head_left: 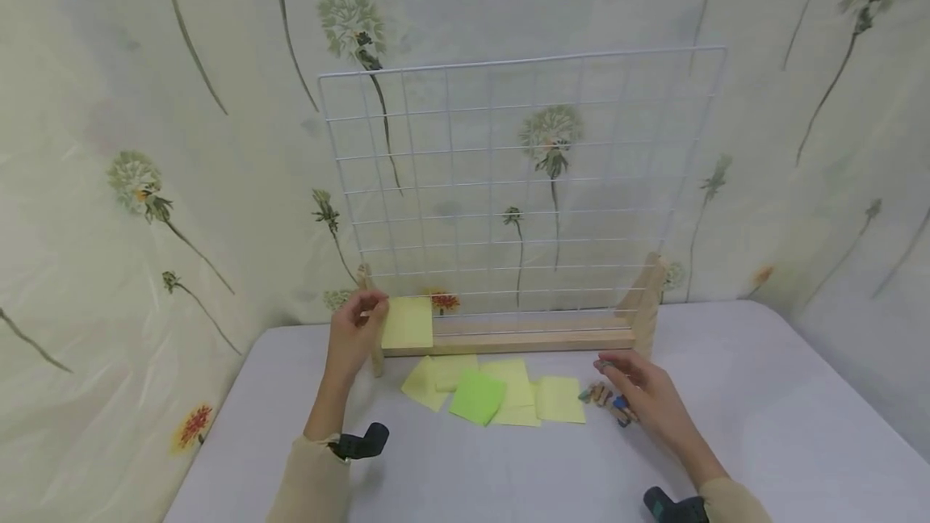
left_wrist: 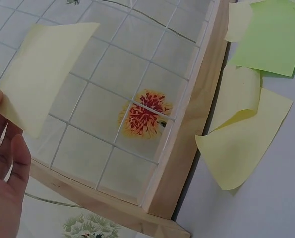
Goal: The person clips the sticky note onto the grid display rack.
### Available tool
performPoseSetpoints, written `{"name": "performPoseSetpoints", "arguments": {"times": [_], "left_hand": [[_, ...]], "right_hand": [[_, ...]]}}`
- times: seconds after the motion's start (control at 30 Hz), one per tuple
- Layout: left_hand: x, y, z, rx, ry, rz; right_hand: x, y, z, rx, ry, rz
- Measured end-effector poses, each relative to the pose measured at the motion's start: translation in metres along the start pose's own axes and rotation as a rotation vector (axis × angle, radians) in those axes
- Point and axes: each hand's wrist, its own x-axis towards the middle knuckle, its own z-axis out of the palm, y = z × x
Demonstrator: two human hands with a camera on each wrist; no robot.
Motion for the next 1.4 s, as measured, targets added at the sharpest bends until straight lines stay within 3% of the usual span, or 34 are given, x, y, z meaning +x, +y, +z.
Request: {"name": "performPoseSetpoints", "arguments": {"times": [0.17, 0.57, 0.97, 1.4], "left_hand": [[0.007, 0.006, 0.001, 0.010, -0.005, 0.018], [0.012, 0.008, 0.001, -0.019, -0.004, 0.036], [0.027, 0.027, 0.003, -0.020, 0.079, 0.115], [0.040, 0.042, 0.006, -0.026, 0.126, 0.182]], "right_hand": [[0.008, -0.015, -0.002, -0.006, 0.027, -0.064], [0.013, -0.053, 0.008, 0.119, 0.030, -0.164], [0.028, -0.071, 0.011, 0.150, 0.000, -0.151], [0.050, -0.091, 0.004, 0.110, 0.034, -0.224]]}}
